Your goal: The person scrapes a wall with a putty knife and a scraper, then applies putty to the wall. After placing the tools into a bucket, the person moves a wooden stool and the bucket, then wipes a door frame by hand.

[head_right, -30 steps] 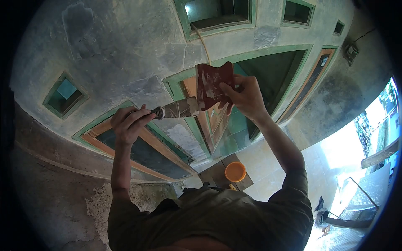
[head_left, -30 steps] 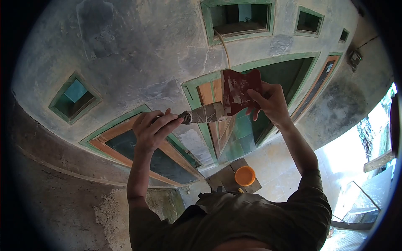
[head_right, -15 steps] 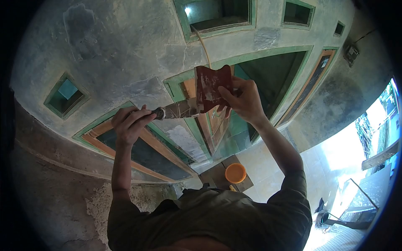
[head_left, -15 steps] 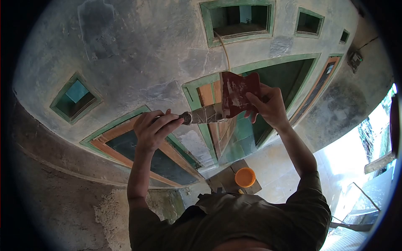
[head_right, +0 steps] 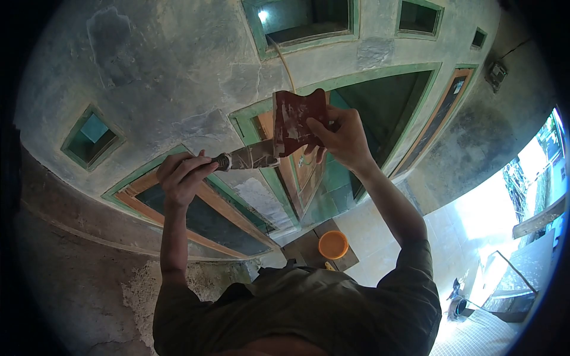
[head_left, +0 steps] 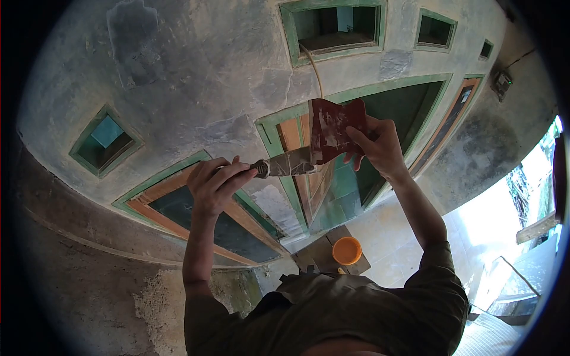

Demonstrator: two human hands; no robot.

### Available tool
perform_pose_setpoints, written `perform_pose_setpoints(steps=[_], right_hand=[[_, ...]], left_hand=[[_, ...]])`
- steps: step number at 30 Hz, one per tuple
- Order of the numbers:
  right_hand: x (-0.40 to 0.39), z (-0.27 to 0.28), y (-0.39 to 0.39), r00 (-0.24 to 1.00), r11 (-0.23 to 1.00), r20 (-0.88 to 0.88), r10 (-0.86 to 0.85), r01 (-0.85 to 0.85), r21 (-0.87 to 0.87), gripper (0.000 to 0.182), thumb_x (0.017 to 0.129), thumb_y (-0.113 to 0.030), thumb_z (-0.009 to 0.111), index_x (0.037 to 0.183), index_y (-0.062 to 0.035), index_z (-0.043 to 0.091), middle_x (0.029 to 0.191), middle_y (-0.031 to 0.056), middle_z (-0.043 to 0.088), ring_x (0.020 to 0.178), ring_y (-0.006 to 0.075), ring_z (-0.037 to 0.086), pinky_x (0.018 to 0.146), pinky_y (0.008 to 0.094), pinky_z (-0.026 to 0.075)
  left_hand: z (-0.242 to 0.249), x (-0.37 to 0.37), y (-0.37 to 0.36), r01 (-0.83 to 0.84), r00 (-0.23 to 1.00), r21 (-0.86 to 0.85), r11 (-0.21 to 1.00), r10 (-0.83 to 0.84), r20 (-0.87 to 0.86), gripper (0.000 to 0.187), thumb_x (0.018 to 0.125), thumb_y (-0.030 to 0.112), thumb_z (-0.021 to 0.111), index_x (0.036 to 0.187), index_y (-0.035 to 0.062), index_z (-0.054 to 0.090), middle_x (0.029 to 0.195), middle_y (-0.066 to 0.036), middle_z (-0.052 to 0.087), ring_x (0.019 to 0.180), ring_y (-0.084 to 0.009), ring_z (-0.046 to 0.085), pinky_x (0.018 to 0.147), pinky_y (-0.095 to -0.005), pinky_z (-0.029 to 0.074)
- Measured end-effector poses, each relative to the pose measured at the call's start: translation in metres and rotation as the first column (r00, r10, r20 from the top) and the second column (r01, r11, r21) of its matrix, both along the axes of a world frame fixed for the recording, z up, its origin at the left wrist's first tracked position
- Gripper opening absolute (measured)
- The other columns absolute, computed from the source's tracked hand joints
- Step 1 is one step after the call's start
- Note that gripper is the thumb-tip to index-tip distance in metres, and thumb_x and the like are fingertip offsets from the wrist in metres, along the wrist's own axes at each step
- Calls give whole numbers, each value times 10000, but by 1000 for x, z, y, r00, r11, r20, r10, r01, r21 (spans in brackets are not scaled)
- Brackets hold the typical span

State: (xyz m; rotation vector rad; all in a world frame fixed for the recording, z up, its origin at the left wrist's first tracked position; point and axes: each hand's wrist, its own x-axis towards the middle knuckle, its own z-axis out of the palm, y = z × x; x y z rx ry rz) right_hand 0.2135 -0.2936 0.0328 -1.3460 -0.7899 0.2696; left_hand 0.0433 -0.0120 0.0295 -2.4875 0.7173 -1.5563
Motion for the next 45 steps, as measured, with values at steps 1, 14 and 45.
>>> perform_pose_setpoints(steps=[1, 14, 45], right_hand=[[0, -1, -1, 1000, 1000, -9, -4, 4, -6, 197, 925, -55, 582, 976, 133, 608, 817, 151, 674, 573, 171, 680, 370, 238, 508], [10, -30, -6, 961, 992, -274, 40, -5, 127, 237, 942, -130, 547, 989, 88, 628, 721, 118, 676, 505, 135, 629, 361, 208, 469], [-70, -120, 20, -232, 520, -465, 854, 361, 774, 263, 907, -81, 396, 1086, 88, 489, 967, 83, 487, 595, 132, 451, 409, 222, 359]], left_hand=[[0, -1, 1, -6, 1000, -4, 1000, 6, 1, 246, 669, -12, 785, 817, 179, 739, 853, 63, 669, 731, -130, 581, 565, -270, 487], [-6, -8, 3, -44, 998, -89, 995, 41, -39, 228, 644, -16, 783, 804, 138, 732, 837, 19, 672, 736, -160, 600, 591, -294, 495], [-91, -7, -68, -7, 971, -615, 789, -143, -194, 355, 732, 21, 752, 1076, 84, 694, 940, -67, 673, 757, -209, 637, 619, -322, 509]])
